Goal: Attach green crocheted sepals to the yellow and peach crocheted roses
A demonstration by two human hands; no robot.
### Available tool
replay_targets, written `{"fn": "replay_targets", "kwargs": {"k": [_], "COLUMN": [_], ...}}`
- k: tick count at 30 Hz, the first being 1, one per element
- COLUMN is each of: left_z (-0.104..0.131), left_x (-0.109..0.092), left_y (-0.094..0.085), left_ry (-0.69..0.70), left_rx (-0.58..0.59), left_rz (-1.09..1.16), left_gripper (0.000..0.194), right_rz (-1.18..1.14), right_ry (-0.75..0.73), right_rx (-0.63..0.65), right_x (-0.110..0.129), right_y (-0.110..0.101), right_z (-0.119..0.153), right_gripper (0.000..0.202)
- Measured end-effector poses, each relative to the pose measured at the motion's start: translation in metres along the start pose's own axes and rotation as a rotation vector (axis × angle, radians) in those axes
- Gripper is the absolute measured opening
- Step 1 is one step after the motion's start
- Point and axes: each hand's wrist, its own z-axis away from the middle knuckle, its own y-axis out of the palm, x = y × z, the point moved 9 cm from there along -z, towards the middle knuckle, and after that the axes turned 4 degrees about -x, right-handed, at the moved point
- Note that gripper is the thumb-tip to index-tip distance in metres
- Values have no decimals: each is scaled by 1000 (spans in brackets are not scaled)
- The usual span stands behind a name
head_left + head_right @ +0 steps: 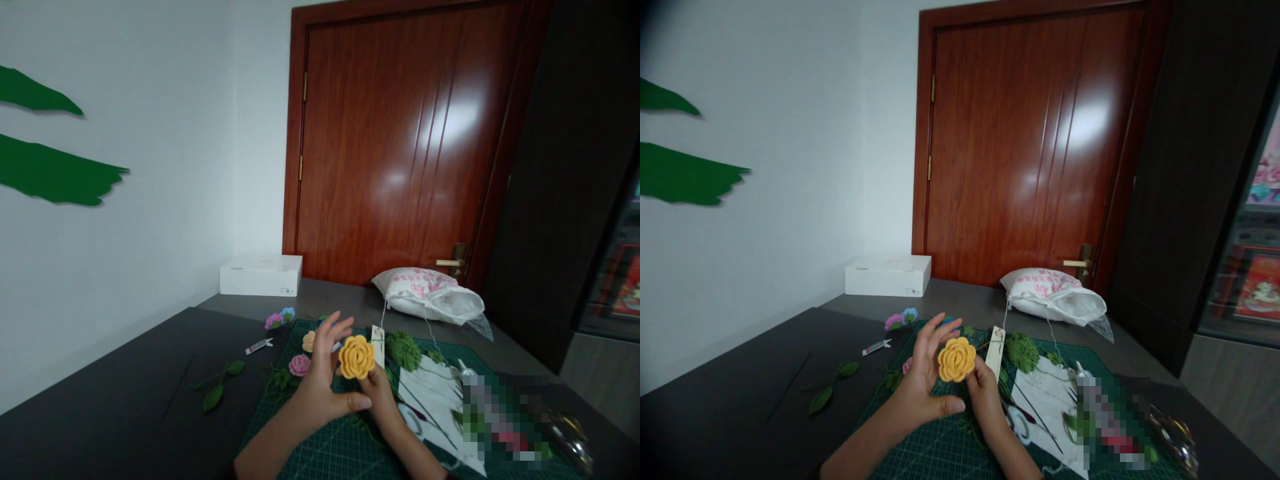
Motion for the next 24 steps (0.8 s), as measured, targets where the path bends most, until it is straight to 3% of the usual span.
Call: {"fn": "replay_targets", "kwargs": {"k": [2,6,8,12,15,16,20,22,24], "left_z": [-4,-3,0,5,5,4,2,2,3], "left_x": [8,13,11,11,9,8,3,4,5], "left_y": [-4,3,1,-4,-2,1,8,7,4], "left_ry": [-52,-90,-75,-90,-78,-73,-42,-52,-69], "left_rx": [-32,23,-15,-103,-90,-57,36,27,-11], "left_rz": [-2,-192,-272,-230,-128,-80,10,-32,-121], "left_gripper": [109,55,44,44,48,55,113,104,67], "right_rz": [-23,-52,-54,-57,-63,-64,-65,-61,-57], "right_ry": [-3,7,21,30,15,12,11,9,8], "right_rx": [17,48,60,79,76,69,34,32,40], "right_x": [1,4,4,1,0,-1,-6,-7,-7], "right_y": [4,11,13,15,14,12,8,7,8], "right_z": [1,4,6,8,7,6,3,2,3], "right_gripper": [26,27,27,25,22,22,24,23,23]}}
